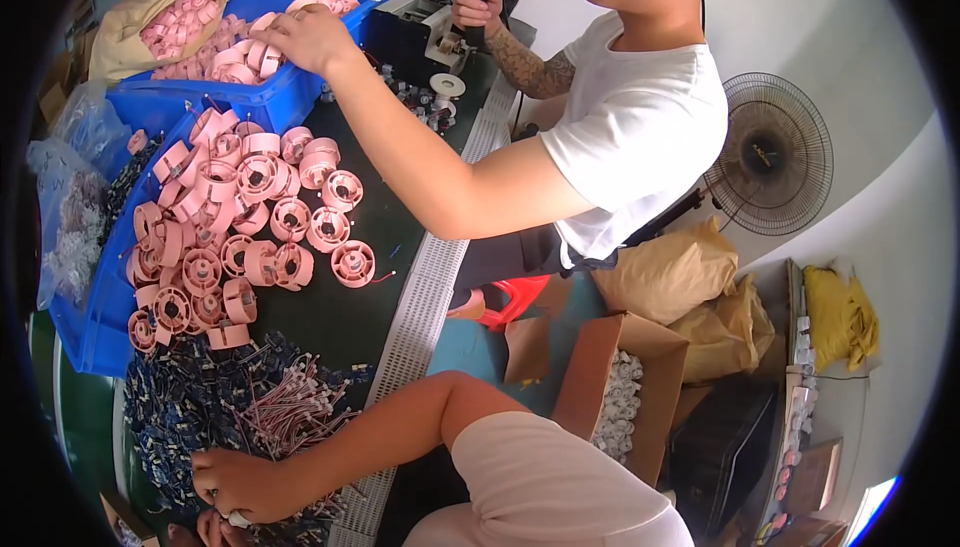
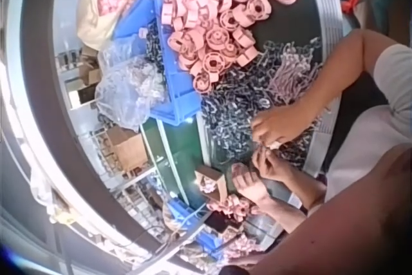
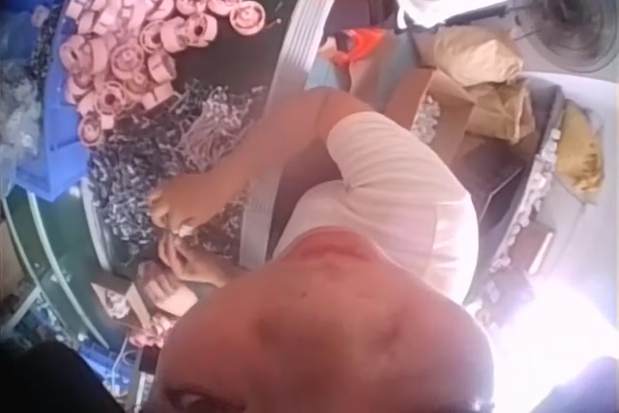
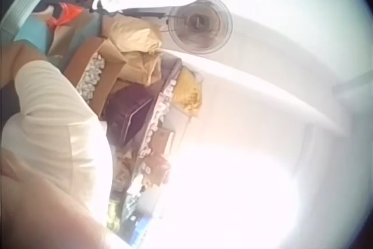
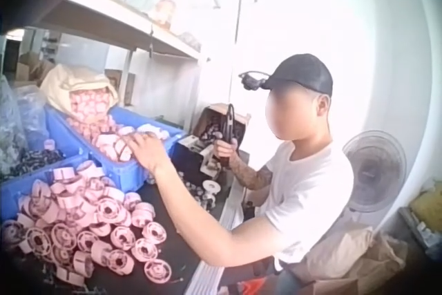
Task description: The person assembles small circuit boards into circular plastic housings by hand, then organizes the assembled units on an assembly line.
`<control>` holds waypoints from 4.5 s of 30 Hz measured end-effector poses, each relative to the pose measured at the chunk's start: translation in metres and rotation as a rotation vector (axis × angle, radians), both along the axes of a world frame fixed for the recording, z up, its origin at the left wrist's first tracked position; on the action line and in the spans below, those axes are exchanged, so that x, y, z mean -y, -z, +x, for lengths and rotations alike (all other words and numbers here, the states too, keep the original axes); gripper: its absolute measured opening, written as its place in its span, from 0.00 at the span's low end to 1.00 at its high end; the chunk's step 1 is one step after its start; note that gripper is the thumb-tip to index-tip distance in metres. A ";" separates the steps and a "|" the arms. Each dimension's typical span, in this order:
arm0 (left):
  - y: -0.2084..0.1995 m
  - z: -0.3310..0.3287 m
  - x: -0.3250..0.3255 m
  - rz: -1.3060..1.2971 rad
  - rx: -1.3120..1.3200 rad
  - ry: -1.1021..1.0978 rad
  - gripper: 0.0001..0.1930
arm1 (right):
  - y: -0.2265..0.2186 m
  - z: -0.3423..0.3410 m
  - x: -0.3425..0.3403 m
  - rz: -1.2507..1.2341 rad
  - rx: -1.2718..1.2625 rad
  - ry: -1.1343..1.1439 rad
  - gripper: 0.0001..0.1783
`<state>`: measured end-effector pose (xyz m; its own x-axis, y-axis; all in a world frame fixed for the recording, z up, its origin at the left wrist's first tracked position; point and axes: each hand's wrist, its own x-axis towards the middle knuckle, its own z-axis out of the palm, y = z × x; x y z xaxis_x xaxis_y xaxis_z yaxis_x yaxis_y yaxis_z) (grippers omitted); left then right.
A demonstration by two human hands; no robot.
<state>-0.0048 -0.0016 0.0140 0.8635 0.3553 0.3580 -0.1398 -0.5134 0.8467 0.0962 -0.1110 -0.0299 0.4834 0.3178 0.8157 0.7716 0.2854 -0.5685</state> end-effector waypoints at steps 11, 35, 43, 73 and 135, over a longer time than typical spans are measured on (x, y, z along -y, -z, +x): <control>-0.005 0.009 -0.018 -0.260 0.406 -0.500 0.18 | -0.026 0.009 0.021 0.160 -0.777 -0.439 0.06; 0.005 0.000 -0.002 -0.061 -0.033 -0.046 0.11 | 0.001 0.005 -0.001 -0.171 0.016 -0.003 0.06; 0.004 -0.001 -0.002 -0.149 -0.047 -0.071 0.11 | 0.002 0.007 0.000 -0.199 0.021 0.009 0.07; 0.019 0.009 -0.004 -0.206 -0.124 -0.087 0.09 | -0.022 0.012 0.023 -0.389 -0.020 0.044 0.09; 0.003 0.005 -0.010 -0.322 0.148 -0.108 0.06 | -0.051 0.021 0.039 -0.250 -0.103 -0.061 0.11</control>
<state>0.0003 0.0080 0.0107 0.7620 0.5564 0.3312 -0.2321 -0.2427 0.9419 0.1176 -0.1497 0.0209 0.5332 0.5344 0.6559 0.6918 0.1708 -0.7016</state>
